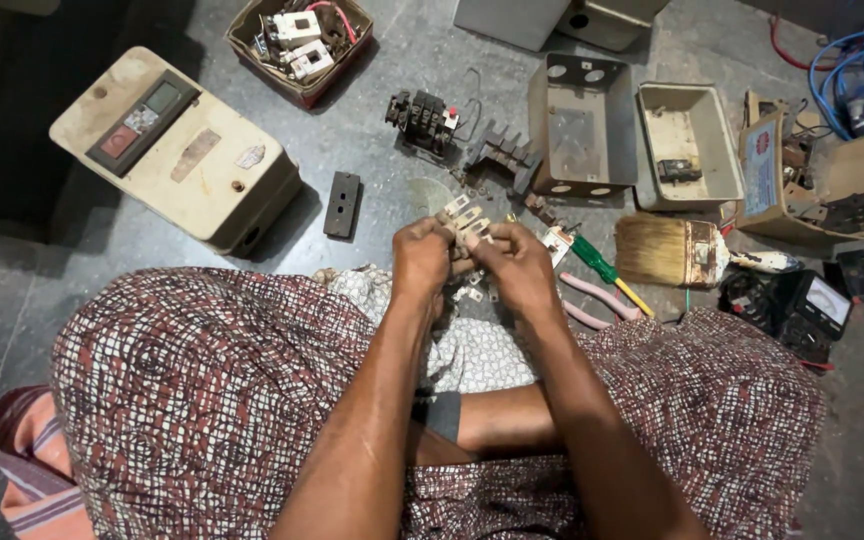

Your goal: The person handles small electrical components by hand, picking up ceramic parts and fitting them into a larger switch assembly. They use a screwdriver to work on the device before setting it down among other tools and boxes on the floor.

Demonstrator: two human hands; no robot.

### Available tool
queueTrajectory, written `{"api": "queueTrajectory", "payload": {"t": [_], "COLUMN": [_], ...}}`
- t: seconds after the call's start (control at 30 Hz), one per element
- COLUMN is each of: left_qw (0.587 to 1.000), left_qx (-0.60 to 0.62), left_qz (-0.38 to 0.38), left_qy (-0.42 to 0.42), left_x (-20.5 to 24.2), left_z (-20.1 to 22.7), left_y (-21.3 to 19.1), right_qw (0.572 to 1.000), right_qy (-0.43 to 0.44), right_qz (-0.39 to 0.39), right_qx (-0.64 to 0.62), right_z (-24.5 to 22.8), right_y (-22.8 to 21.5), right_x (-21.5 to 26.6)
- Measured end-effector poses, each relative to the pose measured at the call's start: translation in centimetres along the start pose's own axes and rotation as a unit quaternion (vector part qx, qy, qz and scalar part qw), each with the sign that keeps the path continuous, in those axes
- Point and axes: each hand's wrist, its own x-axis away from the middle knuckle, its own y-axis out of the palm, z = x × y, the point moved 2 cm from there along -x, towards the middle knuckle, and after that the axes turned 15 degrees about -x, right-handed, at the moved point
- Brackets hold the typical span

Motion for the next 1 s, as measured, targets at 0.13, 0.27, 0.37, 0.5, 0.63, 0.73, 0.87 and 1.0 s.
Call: {"api": "queueTrajectory", "payload": {"t": [0.13,0.27,0.37,0.5,0.63,0.73,0.87,1.0], "left_qw": [0.999,0.996,0.996,0.997,0.997,0.999,0.999,0.994], "left_qx": [-0.031,-0.076,-0.081,-0.063,-0.072,-0.045,-0.032,-0.074], "left_qz": [0.013,0.011,-0.010,-0.039,-0.034,-0.025,-0.018,-0.080], "left_qy": [0.008,0.036,0.024,-0.002,0.019,0.005,-0.009,0.003], "left_x": [0.0,1.6,2.6,2.7,1.9,1.7,2.1,2.7], "left_z": [0.2,1.8,2.4,2.3,1.3,0.7,0.8,1.4], "left_y": [0.0,-0.2,0.1,0.2,0.1,0.3,0.9,1.5], "right_qw": [0.998,0.998,0.997,0.994,0.976,0.965,0.960,0.952], "right_qy": [-0.040,-0.036,-0.033,0.011,0.065,0.083,0.091,0.082], "right_qz": [-0.041,-0.036,-0.039,-0.036,-0.025,-0.020,-0.071,-0.048], "right_qx": [-0.019,-0.046,-0.055,-0.103,-0.205,-0.247,-0.254,-0.292], "right_z": [2.0,2.8,2.1,0.8,-0.6,-1.6,-1.6,-0.9], "right_y": [0.0,-1.0,-2.0,-2.2,-1.4,-0.7,-0.5,-1.9], "right_x": [-1.0,-1.2,-1.3,-0.9,0.3,1.7,2.4,1.5]}}
